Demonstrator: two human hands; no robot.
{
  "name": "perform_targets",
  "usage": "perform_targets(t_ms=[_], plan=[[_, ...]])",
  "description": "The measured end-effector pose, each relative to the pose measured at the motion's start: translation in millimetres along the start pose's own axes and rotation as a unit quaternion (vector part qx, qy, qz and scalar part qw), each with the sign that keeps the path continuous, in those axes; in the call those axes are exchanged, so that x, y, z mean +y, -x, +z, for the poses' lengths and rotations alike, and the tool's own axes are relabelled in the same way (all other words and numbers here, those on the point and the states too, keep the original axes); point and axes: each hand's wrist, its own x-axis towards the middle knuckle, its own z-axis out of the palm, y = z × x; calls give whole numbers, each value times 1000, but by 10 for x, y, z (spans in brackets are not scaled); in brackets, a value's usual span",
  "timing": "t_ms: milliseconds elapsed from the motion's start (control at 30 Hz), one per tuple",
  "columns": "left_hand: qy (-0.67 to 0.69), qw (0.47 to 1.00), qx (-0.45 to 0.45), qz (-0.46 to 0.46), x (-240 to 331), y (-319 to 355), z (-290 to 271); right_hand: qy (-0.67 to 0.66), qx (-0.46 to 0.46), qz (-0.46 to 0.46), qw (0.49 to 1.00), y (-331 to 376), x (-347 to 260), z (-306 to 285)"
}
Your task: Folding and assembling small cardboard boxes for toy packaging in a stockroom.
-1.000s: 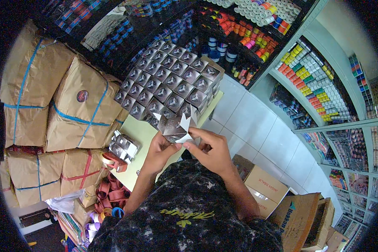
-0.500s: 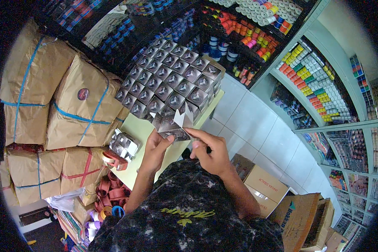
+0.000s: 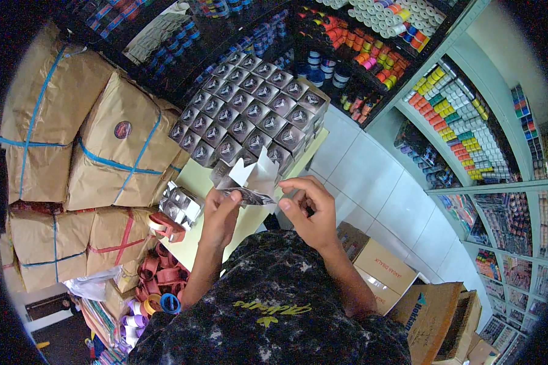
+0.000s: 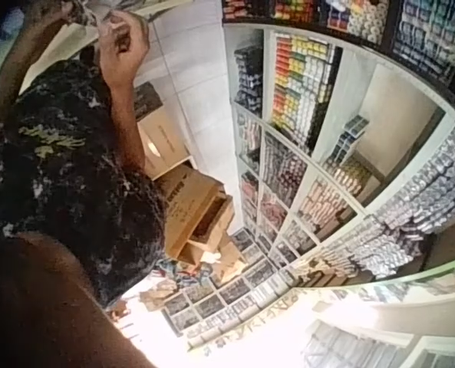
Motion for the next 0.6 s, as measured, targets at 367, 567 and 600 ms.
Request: perform_targets(t_ms=[367,567,600], plan=[[84,990,-109,-10,-52,47,-152,-42,51,87,994,-72,-25,181],[149,979,-131,-42,-90,78,-225,2,17,5,1000,-71,56,203],[138,982,-123,-30,-79,81,-198,-28,20,1,999,-65,48,224]])
